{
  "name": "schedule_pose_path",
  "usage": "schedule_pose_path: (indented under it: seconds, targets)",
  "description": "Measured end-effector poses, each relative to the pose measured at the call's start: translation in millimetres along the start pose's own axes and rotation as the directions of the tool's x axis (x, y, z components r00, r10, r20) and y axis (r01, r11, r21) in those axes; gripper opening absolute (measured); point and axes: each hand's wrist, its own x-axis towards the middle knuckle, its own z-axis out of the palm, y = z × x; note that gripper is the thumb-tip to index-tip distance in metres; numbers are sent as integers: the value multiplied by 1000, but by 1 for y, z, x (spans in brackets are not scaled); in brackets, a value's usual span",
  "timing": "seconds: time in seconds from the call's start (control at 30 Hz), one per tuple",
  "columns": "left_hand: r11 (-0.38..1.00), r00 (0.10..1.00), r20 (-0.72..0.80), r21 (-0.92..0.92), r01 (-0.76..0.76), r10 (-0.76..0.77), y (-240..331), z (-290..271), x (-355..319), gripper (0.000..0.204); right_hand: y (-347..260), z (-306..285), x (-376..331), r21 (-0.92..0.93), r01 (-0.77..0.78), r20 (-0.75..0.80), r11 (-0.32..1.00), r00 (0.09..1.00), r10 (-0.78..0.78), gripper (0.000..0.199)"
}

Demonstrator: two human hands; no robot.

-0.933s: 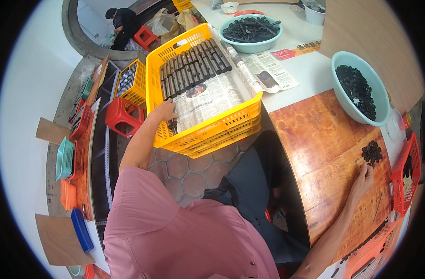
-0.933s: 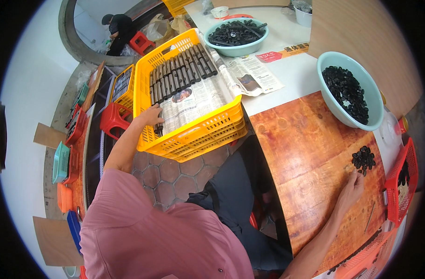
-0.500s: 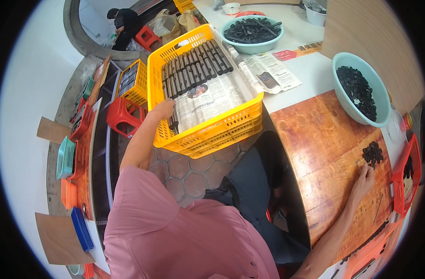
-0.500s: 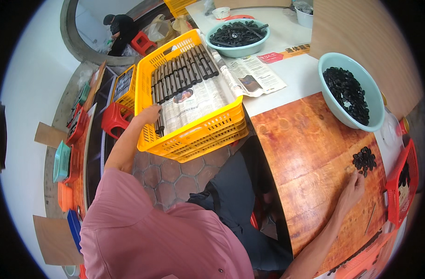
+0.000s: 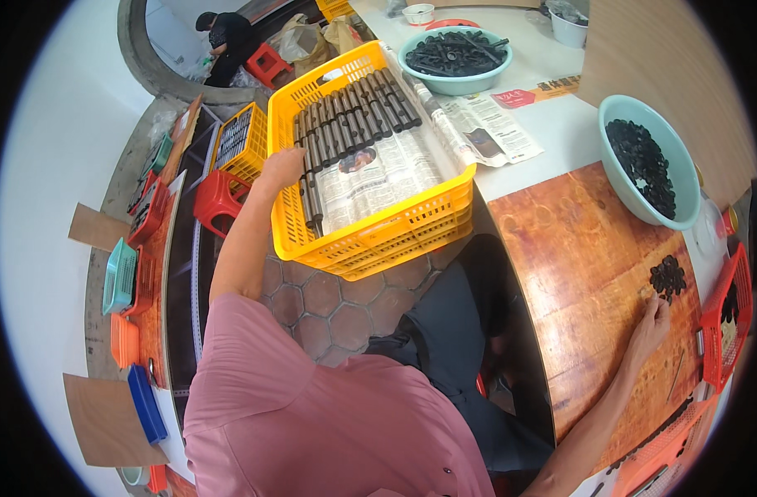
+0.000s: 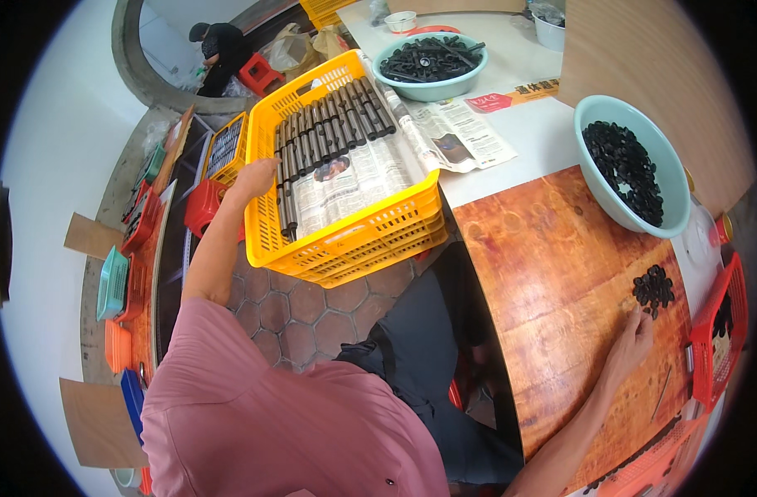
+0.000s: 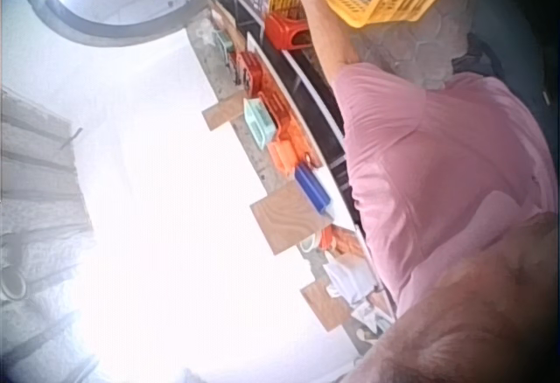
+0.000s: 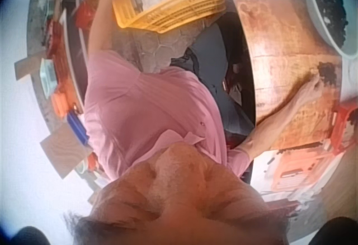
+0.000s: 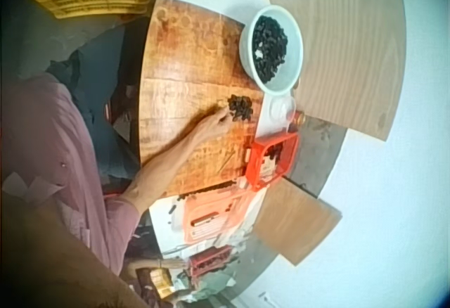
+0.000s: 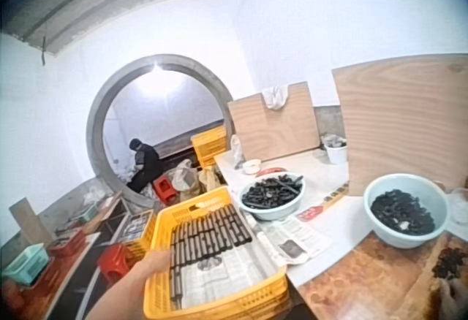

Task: The person inserts small black cylindrical pieces into a metal tube using a thin metal rod. They repeatedly place the filled tube into a yellow basket and continue the process with additional pieces from a bowl on the table.

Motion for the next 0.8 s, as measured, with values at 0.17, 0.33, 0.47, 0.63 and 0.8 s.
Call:
schedule_pose_path:
  seconds: [0.17, 0.33, 0.47, 0.63, 0.8]
  targets:
    - [996, 976, 199, -10, -85, 85, 45, 12, -21, 21, 4, 2, 3, -17, -14, 15, 1000, 1000, 14, 40]
    - [954, 934, -269, -119, -276, 236, 142, -41, -62, 19, 9, 1, 4, -3, 1, 11, 1000, 1000, -1, 39]
    - [673, 630, -633, -224, -705, 449, 246, -69, -99, 29, 15, 1, 5, 1, 7, 36, 1000, 999, -7, 39]
    - [274, 324, -807, -209, -939, 494, 368, -81, -141, 24, 12, -3, -2, -48, 35, -4, 998, 999, -35, 37]
    - [9, 172, -860, -192, -981, 480, 454, -103, -149, 22, -36, 7, -11, 159, -175, -25, 972, 983, 181, 24]
